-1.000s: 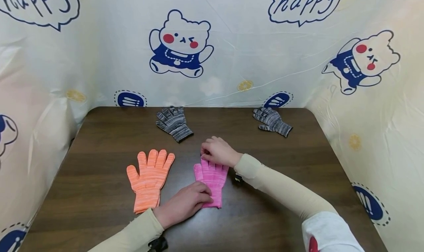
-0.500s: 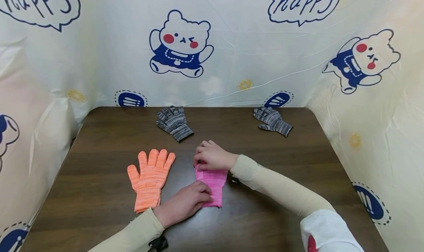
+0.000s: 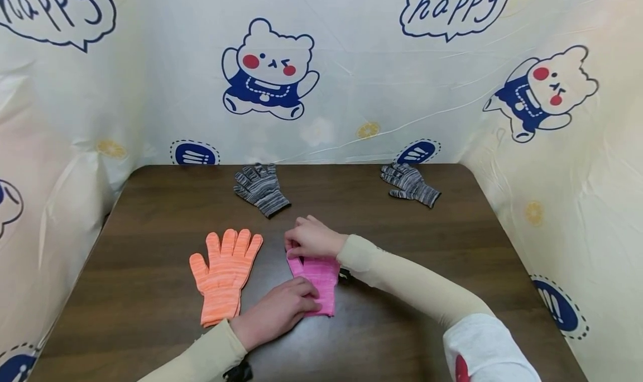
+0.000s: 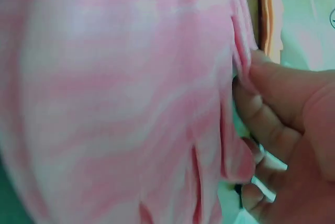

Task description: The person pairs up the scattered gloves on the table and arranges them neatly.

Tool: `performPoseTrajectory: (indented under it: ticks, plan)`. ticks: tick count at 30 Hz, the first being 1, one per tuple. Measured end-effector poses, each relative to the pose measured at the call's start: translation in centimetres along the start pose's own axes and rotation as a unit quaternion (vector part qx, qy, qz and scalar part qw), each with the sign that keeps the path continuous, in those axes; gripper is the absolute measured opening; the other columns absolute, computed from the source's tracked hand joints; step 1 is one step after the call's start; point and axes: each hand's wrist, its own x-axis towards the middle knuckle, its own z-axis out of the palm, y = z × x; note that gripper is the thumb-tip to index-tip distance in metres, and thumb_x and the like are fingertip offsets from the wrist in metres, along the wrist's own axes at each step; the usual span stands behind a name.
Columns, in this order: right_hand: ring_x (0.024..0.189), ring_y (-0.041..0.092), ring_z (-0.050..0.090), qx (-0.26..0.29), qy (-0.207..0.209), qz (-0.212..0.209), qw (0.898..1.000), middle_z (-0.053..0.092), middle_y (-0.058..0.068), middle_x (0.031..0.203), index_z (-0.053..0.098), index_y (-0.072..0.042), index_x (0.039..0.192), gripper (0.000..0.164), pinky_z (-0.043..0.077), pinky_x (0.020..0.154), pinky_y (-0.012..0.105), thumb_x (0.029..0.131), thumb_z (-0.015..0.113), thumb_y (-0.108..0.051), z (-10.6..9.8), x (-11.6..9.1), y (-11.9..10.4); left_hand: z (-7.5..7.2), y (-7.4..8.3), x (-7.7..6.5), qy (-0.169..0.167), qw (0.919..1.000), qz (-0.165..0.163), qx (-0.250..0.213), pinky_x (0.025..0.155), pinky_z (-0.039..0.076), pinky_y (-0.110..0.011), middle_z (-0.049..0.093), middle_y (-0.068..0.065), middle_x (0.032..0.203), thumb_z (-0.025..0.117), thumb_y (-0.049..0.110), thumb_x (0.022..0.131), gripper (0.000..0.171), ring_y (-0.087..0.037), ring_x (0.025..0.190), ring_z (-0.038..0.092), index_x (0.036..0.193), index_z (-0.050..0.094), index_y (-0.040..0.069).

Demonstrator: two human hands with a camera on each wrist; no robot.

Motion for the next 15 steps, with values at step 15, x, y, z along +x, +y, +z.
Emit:
performPoseTrajectory:
  ticks: [15]
  plan:
    - [0.073,0.010,0.041,0.000,0.038,0.039,0.999,0.052,-0.017,0.068,0.055,-0.026,0.078,0.024,0.029,0.068,0.026,0.083,0.066,-0.047,-0.49,0.04,-0.07,0.38,-0.08,-0.37,-0.013,0.9996,-0.022,-0.016,0.091,0.044,-0.029,0.057,0.007,0.110,0.064,0.017,0.089,0.018,-0.010,0.108,0.047,0.103,0.072,0.023]
